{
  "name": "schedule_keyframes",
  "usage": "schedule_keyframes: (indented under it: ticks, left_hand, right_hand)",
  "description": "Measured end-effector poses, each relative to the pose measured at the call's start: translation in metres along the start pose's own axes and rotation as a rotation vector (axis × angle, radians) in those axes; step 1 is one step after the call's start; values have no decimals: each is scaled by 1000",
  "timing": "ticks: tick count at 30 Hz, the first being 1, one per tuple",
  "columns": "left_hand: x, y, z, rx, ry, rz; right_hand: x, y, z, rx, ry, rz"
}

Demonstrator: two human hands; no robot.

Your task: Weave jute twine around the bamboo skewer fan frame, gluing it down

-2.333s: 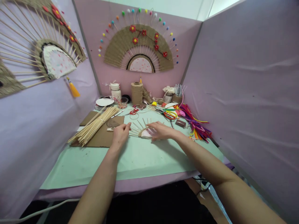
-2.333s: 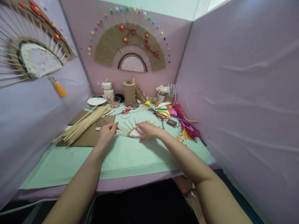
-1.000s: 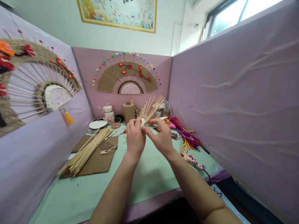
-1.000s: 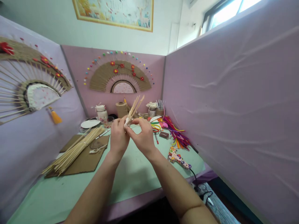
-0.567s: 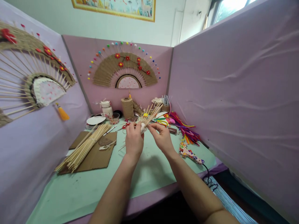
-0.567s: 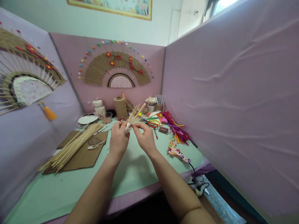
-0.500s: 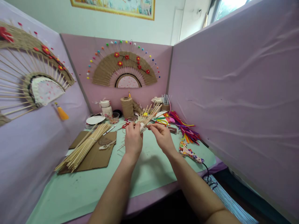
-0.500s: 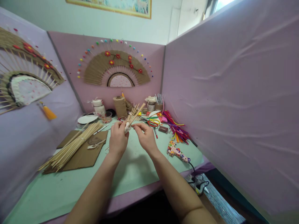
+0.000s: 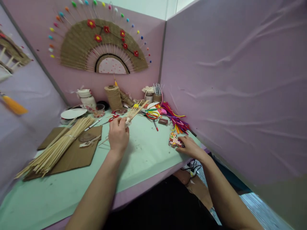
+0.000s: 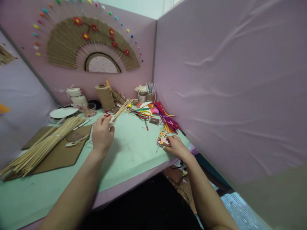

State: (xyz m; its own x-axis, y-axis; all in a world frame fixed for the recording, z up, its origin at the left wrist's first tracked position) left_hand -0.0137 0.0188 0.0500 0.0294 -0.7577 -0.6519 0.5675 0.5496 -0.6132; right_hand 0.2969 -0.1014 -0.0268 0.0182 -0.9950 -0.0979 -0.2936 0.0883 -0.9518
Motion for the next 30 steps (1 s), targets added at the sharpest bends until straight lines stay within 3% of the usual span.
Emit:
schedule_keyframes:
  ticks: [4,7,10,12,15,19,24,30]
  left_hand:
    - [3,1,-1,-20,-12,7]
    - [4,1,0,-51,-7,3]
    - [7,2,3,-77,9,-22]
    - [10,2,6,-93,20,-31]
    - [15,3,12,-106,44,-34]
    - [20,3,17,-97,82,-33]
    - [23,1,21,-86,92,-15]
    - [24,1,22,-62,106,-16]
  right_hand:
    - [-5,6,-4,-51,2,16]
    - [-1,-3,-20,-244,-78,87]
    - [10,-14,-56,-652,-208,165]
    - [16,-12,-86,-899,-222,168]
    - [15,1,-126,-1070,-212,247]
    - [4,17,-152,-1080,-184,364]
    - [-3,22,-152,-923,-229,467]
    - [-7,26,-154,-894,-233,490]
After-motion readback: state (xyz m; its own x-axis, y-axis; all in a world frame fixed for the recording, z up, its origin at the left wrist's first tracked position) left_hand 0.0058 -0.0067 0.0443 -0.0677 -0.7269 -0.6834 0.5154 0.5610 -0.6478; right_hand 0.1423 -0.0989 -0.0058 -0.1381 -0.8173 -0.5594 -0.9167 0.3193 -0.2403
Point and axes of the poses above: each hand's wrist, its own x-axis away from the middle knuckle, its own y-axis out of the palm, z = x × y, the point moved 3 cm from there along -x, towards the middle knuckle, and after that the axes turned 13 degrees about -y, right-handed, at the moved point
